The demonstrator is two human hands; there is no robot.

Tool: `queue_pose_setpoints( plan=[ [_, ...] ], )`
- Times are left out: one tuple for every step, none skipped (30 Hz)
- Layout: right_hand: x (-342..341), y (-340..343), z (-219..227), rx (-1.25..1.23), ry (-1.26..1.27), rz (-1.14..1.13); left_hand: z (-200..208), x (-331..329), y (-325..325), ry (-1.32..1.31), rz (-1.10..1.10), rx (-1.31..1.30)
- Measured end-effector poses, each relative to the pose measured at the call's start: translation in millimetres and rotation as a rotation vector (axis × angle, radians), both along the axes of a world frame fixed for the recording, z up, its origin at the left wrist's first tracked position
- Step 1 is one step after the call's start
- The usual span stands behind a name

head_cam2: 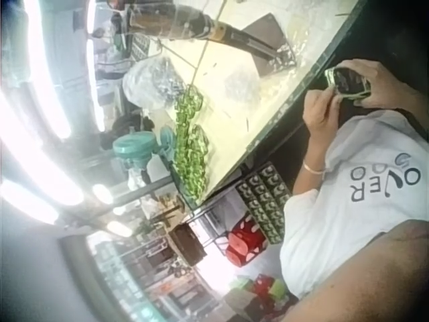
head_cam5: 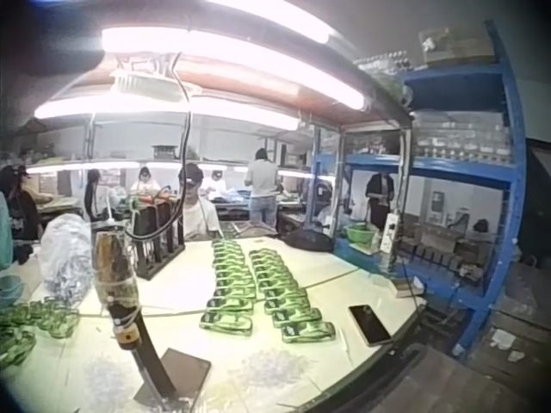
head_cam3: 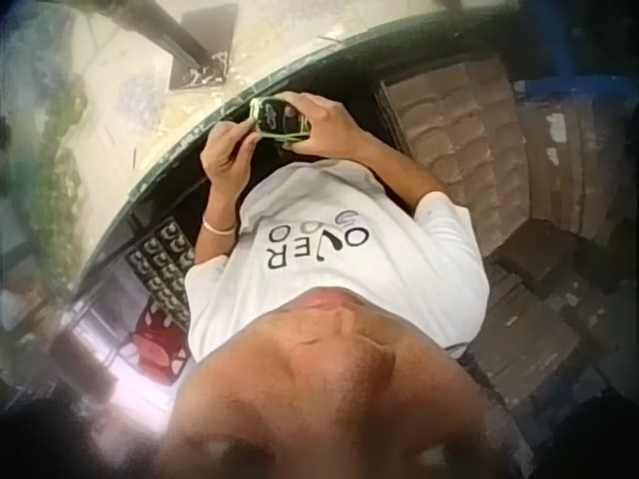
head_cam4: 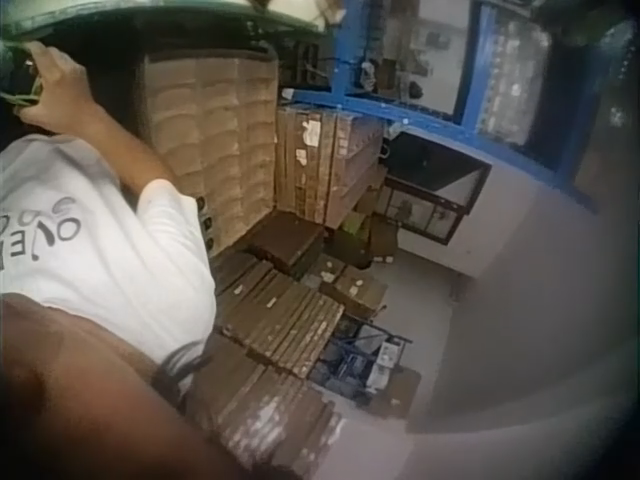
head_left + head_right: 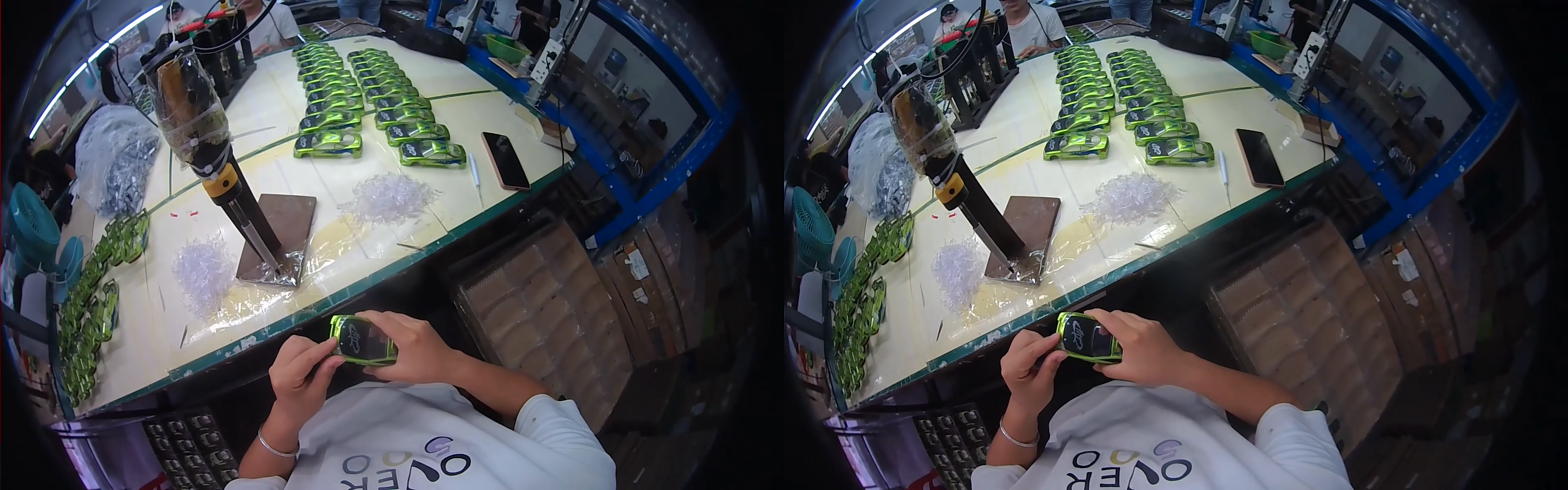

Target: The person assembles toy car bodies by fitting transparent window inserts into the car shells by hand, pressing them against a mounted tool, and arranging the assembled car shells on the workbench.

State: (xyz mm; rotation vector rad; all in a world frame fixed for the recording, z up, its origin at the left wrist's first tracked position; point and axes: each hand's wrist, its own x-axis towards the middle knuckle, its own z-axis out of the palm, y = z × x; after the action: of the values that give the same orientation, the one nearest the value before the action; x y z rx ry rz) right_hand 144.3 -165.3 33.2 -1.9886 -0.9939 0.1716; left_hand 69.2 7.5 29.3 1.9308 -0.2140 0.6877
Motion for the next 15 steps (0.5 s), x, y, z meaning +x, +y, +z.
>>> queue_pose_setpoints(
  plan=[
    [0,0,-1,0.007,-0.016,-0.008,1,0,1,-0.027,0.008,0.073],
    [0,1,0,0.008,-0.018,-0.012,3,0,2,-0.055,0.016,0.145],
    [-1,1,0,0.001,-0.016,0.0,6,0,4,-0.058,0.01,0.145],
    [-1,2,0,-0.006,-0.015,0.012,10,0,6,-0.057,-0.012,0.221],
    [-2,3,0,-0.006,-0.018,0.006,15,0,9,-0.057,-0.035,0.297],
    [-1,3,0,-0.017,-0.03,0.016,19,-1,11,-0.061,-0.042,0.297],
    [-1,3,-1,-0.028,-0.041,0.025,23,-1,13,-0.027,-0.069,0.342],
    [0,3,-1,-0.028,-0.044,0.016,26,0,15,0.006,-0.097,0.386],
    [-1,5,0,-0.028,-0.038,0.03,27,-1,16,0.005,-0.094,0.403],
    [-1,6,0,-0.029,-0.033,0.043,27,-1,15,0.001,-0.102,0.405],
    [-1,6,1,-0.027,-0.035,0.034,28,-1,14,-0.009,-0.072,0.396],
    [-1,7,1,-0.016,-0.025,0.032,28,-2,14,-0.017,-0.041,0.387],
    [-2,8,1,-0.005,-0.015,0.03,26,-2,14,-0.02,-0.048,0.39],
    [-3,9,2,0.006,-0.006,0.028,24,-3,14,-0.01,-0.033,0.367],
    [-3,9,2,0.008,-0.006,0.025,22,-4,14,0.002,-0.014,0.343]
  ],
)
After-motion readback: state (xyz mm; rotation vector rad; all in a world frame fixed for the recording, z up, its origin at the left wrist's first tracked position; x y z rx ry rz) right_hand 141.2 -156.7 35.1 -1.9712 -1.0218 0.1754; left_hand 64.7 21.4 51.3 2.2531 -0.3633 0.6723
